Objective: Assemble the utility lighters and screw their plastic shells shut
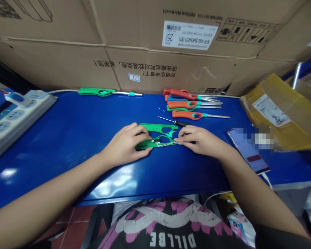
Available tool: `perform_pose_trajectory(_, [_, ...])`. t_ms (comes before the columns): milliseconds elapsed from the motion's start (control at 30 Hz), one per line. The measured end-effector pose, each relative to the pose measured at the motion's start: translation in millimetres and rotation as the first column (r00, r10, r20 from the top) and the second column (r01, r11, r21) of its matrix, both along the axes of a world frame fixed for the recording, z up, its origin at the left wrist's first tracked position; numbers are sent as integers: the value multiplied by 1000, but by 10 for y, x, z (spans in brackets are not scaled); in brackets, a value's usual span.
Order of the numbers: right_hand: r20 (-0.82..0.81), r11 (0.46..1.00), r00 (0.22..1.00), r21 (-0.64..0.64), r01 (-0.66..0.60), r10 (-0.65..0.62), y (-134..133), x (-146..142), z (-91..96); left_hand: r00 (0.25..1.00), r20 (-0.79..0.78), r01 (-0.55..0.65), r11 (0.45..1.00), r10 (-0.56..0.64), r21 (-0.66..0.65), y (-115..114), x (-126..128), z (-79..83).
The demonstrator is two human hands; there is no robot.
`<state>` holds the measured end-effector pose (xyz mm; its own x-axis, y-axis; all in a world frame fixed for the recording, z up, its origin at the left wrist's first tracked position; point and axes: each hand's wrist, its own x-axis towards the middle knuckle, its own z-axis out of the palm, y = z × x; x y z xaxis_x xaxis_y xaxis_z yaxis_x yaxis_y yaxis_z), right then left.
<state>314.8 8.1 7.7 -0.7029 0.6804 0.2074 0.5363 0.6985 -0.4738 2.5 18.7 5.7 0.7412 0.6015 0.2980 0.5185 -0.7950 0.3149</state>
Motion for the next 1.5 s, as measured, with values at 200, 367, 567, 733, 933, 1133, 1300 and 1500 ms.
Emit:
perform_pose_trajectory(200, [-3,998,999,43,37,-37,-37,-46,27,999,27,-30,999,28,42,-34,31,-4])
perform_pose_trajectory(367, [22,996,998,72,60,-62,-117,-164,67,999,47,-19,999,17,40,-22,73,-72])
perform_pose_trajectory(567, [105,982,984,140,131,-146,-188,-328,17,961,276,-23,1000,21,1,-89,145,-77])
perform_pose_trajectory(733, [102,981,980,107,159,-170,-199,-388,-55,930,352,-74,993,103,-95,-182,208,-74])
perform_pose_trajectory(933, [119,977,969,36,212,-215,-220,-431,-64,913,392,-71,989,117,-130,-207,247,-89])
perform_pose_trajectory(1133, [109,978,973,-21,207,-204,-239,-457,-51,892,435,-66,988,123,-142,-221,259,-112])
perform_pose_trajectory(1300, [124,979,971,-5,204,-202,-246,-465,-42,876,459,-80,983,148,-163,-216,275,-100])
perform_pose_trajectory(1500, [125,979,971,20,204,-205,-266,-481,-44,863,474,-92,977,174,-192,-212,287,-109])
